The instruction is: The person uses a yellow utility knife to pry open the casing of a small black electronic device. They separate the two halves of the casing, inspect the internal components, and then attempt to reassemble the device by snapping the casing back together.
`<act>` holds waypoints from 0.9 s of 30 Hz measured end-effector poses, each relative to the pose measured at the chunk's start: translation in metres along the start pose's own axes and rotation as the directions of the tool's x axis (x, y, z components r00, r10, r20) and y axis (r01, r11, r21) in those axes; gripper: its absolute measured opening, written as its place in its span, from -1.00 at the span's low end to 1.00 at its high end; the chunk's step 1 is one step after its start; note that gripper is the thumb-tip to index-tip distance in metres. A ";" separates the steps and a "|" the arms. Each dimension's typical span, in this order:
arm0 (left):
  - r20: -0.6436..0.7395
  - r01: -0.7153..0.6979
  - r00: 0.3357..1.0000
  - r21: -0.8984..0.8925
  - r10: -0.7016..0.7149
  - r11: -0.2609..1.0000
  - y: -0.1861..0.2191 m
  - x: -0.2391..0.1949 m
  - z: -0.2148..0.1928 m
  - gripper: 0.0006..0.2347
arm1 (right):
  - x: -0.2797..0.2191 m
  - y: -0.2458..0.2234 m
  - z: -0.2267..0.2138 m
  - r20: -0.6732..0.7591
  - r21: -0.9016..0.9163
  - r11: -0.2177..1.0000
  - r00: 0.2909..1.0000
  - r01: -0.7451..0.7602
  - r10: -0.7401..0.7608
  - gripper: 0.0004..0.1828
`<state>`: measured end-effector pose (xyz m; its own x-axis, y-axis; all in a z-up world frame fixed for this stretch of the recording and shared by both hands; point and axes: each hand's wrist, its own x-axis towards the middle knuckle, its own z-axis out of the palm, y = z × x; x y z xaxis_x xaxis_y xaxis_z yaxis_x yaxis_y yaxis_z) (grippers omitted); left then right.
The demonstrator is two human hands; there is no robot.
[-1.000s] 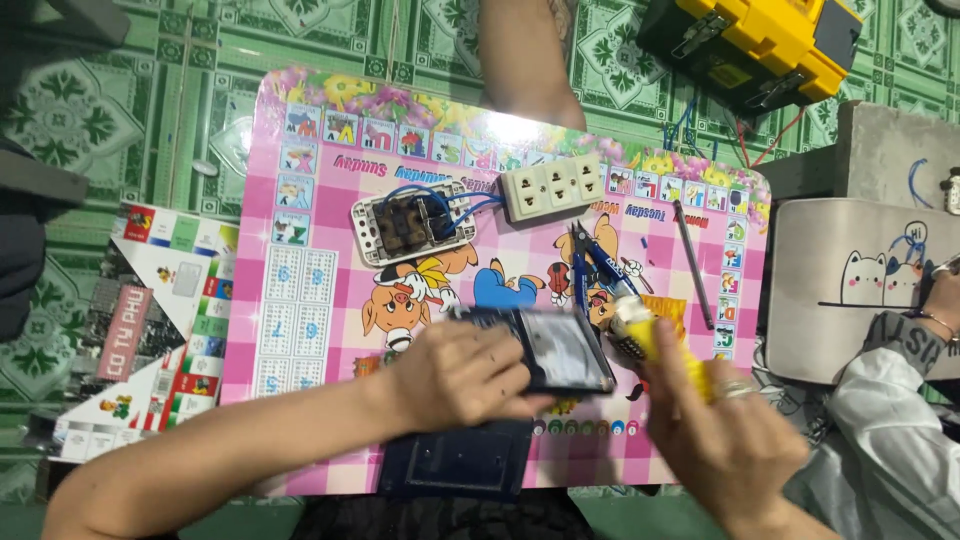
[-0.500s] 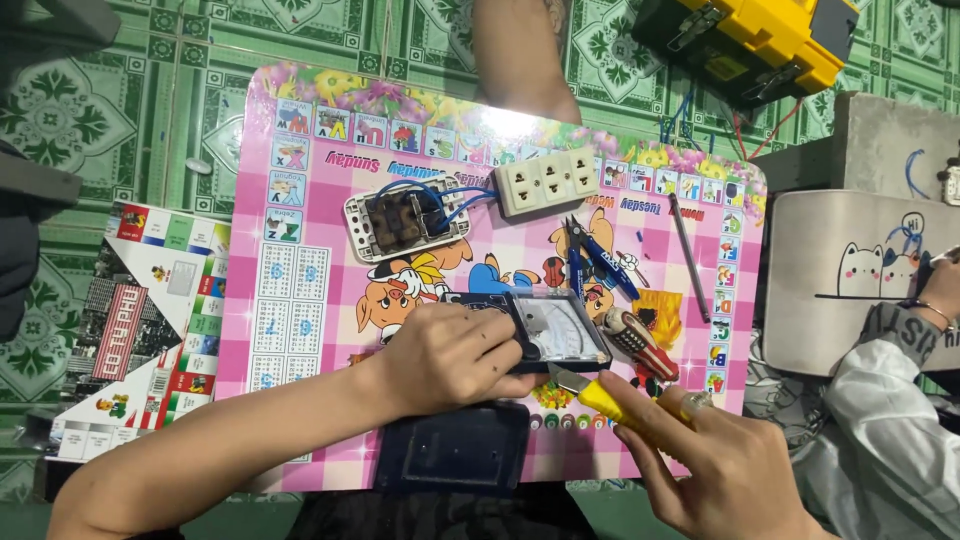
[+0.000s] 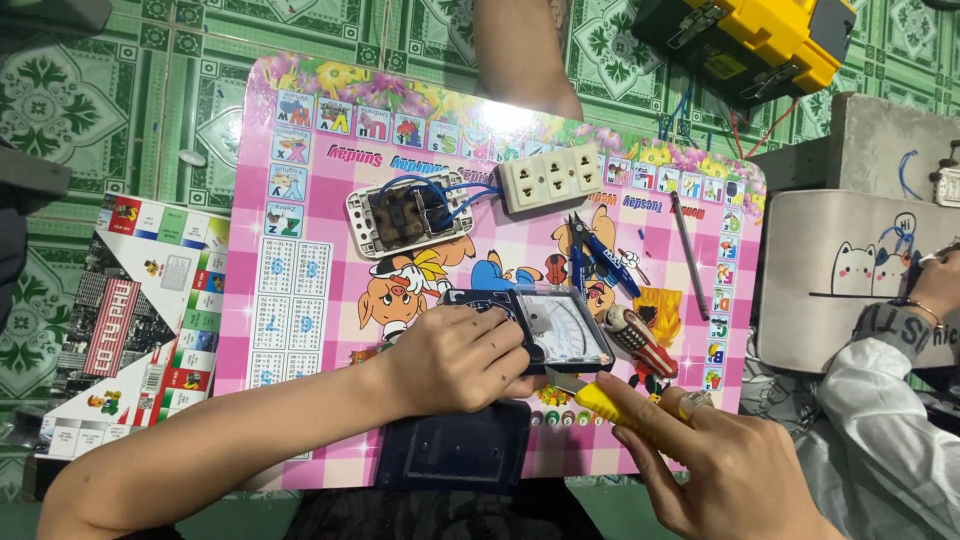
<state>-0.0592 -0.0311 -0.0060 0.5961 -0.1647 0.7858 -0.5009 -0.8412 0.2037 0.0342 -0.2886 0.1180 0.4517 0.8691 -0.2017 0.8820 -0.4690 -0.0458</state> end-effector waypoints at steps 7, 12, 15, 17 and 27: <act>-0.007 -0.002 1.000 0.020 0.002 1.000 -0.001 0.000 0.000 -0.64 | 0.000 0.003 0.001 0.025 0.011 1.000 0.999 -0.028 0.027 -0.42; -0.003 -0.006 1.000 0.022 0.006 1.000 0.000 0.000 0.000 -0.64 | 0.000 0.004 0.002 0.019 0.021 0.999 0.999 -0.027 0.026 -0.43; -0.006 -0.009 1.000 -0.002 0.009 1.000 0.001 -0.001 0.002 -0.62 | 0.001 0.006 0.001 0.066 -0.004 0.999 0.997 -0.046 0.047 -0.41; -0.014 -0.015 1.000 -0.005 0.015 1.000 0.001 0.000 0.001 -0.61 | 0.002 0.007 -0.001 0.062 0.000 1.000 0.998 -0.028 0.028 -0.41; -0.036 -0.053 0.998 0.009 0.054 0.999 -0.002 0.000 0.004 -0.60 | 0.021 0.010 -0.013 0.216 0.251 0.962 0.975 -0.111 0.056 -0.49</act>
<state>-0.0561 -0.0310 -0.0088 0.5456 -0.1912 0.8160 -0.5264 -0.8358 0.1561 0.0544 -0.2728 0.1260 0.4607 0.7867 -0.4108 0.7644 -0.5870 -0.2669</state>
